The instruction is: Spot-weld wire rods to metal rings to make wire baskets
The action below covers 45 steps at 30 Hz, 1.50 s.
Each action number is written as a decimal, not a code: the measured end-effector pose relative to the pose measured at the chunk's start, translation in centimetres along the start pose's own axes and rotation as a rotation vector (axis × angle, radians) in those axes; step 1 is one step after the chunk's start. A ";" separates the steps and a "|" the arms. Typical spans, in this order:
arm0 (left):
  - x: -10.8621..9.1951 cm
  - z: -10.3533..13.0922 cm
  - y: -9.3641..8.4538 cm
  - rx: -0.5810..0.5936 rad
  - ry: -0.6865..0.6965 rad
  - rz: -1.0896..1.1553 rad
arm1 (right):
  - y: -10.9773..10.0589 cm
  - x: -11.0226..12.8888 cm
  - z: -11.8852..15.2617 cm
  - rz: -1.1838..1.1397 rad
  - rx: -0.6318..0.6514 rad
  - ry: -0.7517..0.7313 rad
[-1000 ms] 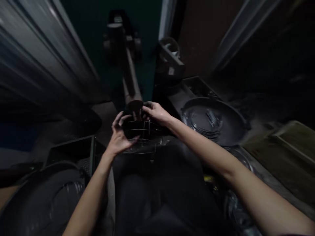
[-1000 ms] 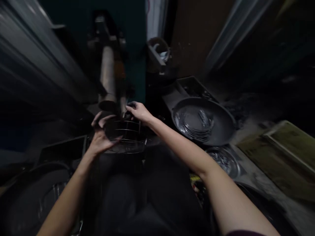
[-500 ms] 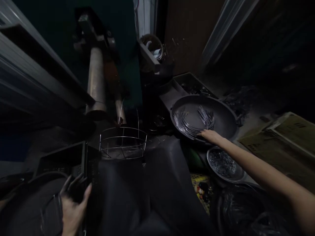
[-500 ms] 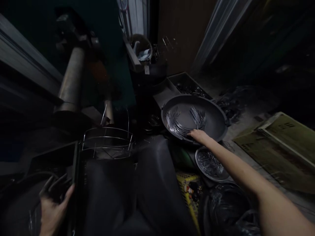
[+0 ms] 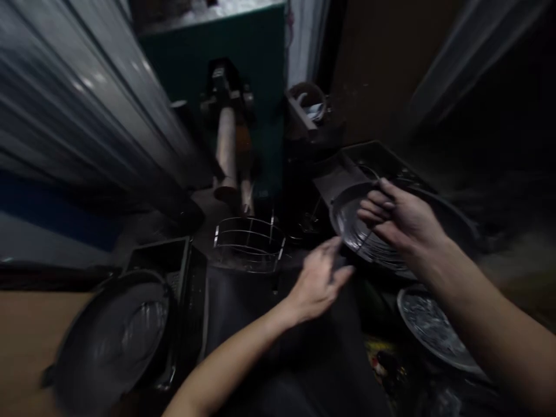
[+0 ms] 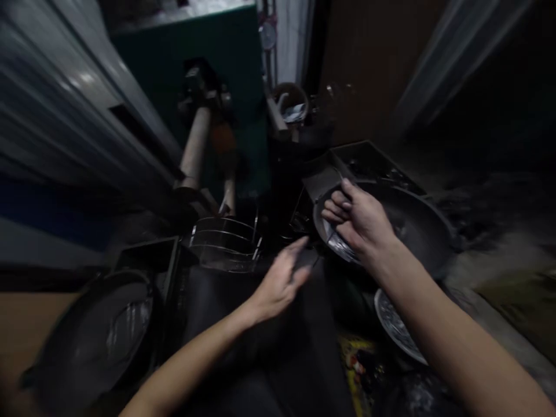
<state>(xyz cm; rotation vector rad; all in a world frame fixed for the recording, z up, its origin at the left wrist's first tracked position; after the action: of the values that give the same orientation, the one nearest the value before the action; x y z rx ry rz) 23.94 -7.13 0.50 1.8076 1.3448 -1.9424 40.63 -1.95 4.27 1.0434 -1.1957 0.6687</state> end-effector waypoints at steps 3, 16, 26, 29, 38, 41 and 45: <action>0.8 -0.4 1.0 0.069 -0.118 0.133 | 5.1 0.9 1.5 -0.195 0.090 0.076; 6.4 6.9 -18.7 -0.218 -0.142 -0.270 | 13.6 -8.4 1.9 0.110 0.208 -0.011; 13.4 3.2 -20.4 -0.551 0.105 -0.189 | 18.2 -12.7 -3.5 -0.119 0.189 0.255; 13.7 3.9 -20.4 -0.596 0.105 -0.161 | 18.7 -12.4 -3.4 -0.145 0.193 0.256; 14.4 4.6 -22.0 -0.641 0.118 -0.083 | 20.8 -12.5 -3.7 -0.061 0.243 0.219; 15.0 4.5 -22.0 -0.633 0.092 -0.058 | 20.9 -12.8 -3.9 -0.024 0.245 0.220; 15.3 4.4 -22.1 -0.633 0.101 -0.046 | 21.0 -12.9 -4.1 -0.010 0.248 0.198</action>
<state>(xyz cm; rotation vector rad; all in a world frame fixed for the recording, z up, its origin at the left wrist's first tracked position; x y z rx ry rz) 2.52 9.38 -2.59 1.5701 1.7814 -1.2355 20.59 11.52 -2.16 1.1584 -0.9517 0.9077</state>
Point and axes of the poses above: each hand's wrist, its own z-axis away from the middle knuckle, its own y-axis out of the palm, x = y × z, the point moved 10 cm from there along -z, towards the middle knuckle, and after that the axes turned 8 degrees about -z, right-handed, at the moved point
